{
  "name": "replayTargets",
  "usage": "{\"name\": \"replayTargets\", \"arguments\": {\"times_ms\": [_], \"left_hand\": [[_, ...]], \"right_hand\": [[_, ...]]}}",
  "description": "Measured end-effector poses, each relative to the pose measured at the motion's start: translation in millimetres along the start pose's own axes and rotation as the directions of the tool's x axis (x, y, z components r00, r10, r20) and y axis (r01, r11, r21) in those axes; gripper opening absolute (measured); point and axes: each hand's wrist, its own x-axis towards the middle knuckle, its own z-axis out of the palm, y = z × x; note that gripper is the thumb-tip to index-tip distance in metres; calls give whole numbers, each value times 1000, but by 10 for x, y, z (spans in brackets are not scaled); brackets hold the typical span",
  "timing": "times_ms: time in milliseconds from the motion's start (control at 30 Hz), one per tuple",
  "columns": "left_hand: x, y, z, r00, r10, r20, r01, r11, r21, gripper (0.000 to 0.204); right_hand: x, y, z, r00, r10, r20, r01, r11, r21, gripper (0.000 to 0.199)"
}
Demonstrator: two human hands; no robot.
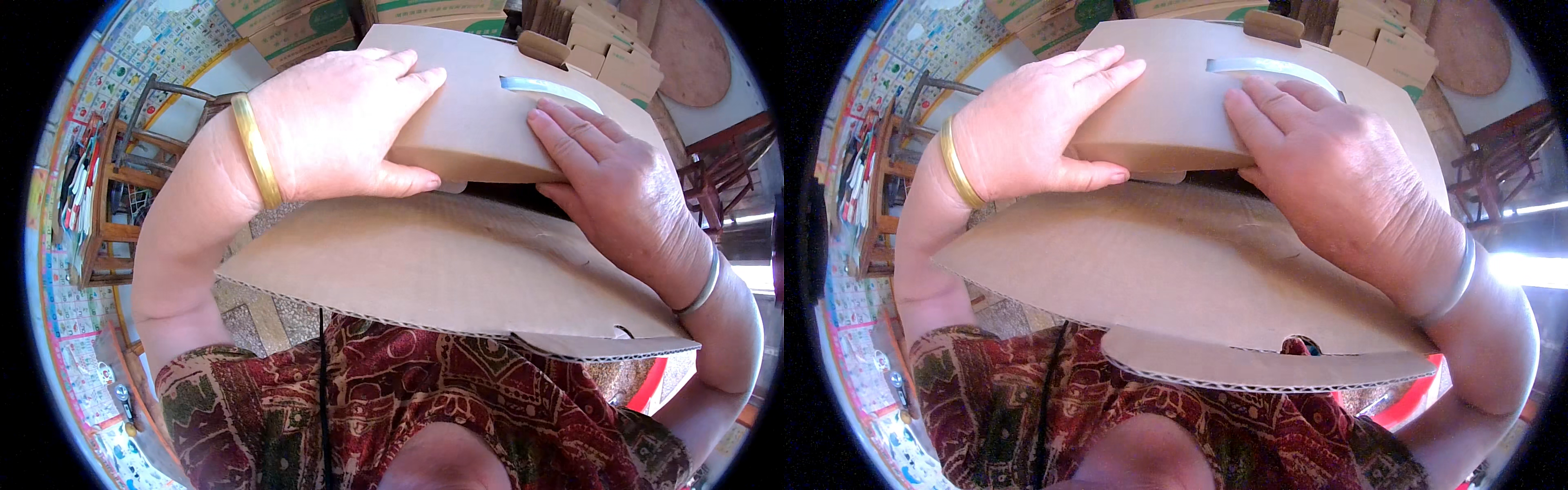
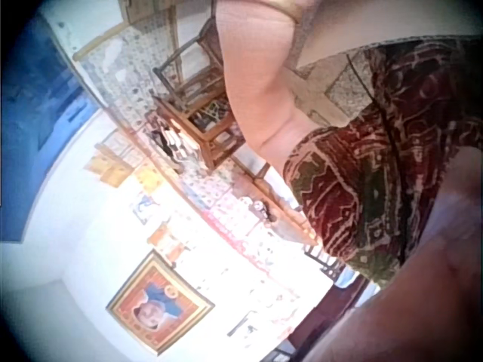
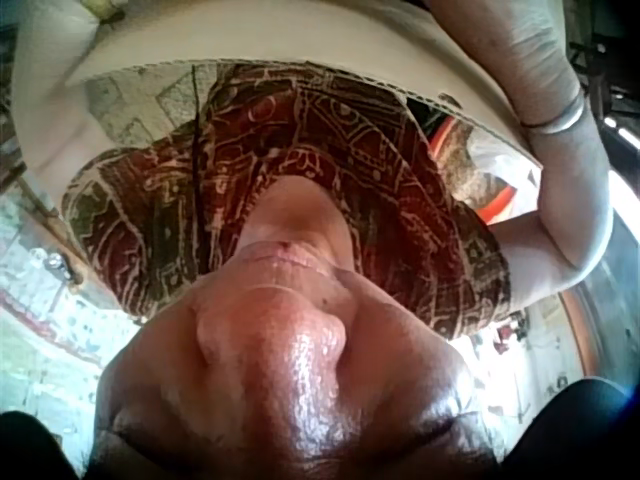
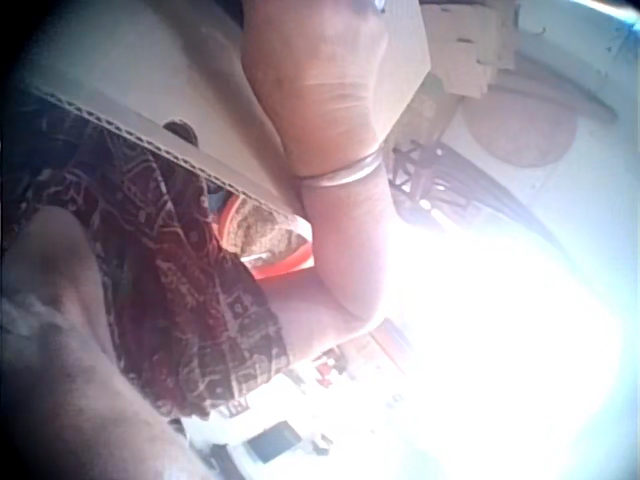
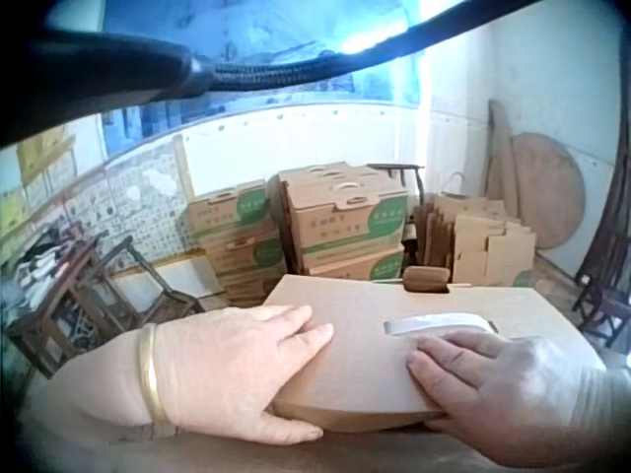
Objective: The person assembles a flat cardboard box by folding its flaps and securing them with clear packing tape. They use a tape dispenser to apply tape along the seams and then fold the top flaps to form the box structure.
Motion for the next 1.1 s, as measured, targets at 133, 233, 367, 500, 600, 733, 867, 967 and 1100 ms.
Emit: {"name": "replayTargets", "arguments": {"times_ms": [133, 233, 367, 500, 600, 733, 867, 967, 1100], "left_hand": [[81, 76, 75, 999, 24, -45, -21, 997, 69, 72], [96, 96, 151, 997, 54, -49, -46, 988, 149, 67], [31, 144, 246, 989, 122, -83, -98, 964, 248, 68], [-25, 159, 198, 982, 155, -110, -134, 974, 182, 67], [-23, -60, 200, 950, 273, -152, -283, 958, -47, 67], [-287, -428, 381, 912, 241, -331, -339, 898, -281, 75], [-620, -407, 827, 837, -219, -501, -182, 753, -633, 79], [-799, -269, 1287, 812, -510, -284, -133, 311, -941, 68], [-819, -251, 1257, 894, -448, -15, 166, 361, -918, 64]], "right_hand": [[-7, 57, -19, 1000, -17, 18, 18, 997, -75, 54], [-6, 79, 45, 999, -45, 12, 46, 991, -128, 53], [13, 8, -4, 990, -74, 122, 89, 988, -124, 61], [150, 57, -55, 960, -255, 112, 261, 964, -43, 69], [113, 18, -9, 943, -236, 235, 253, 967, -42, 61], [51, -58, 44, 948, -267, 173, 253, 962, 99, 50], [44, -48, 95, 954, -275, 117, 261, 958, 122, 57], [48, -7, 63, 963, -232, 139, 215, 968, 128, 68], [77, 3, 102, 977, -176, 117, 167, 982, 84, 72]]}}
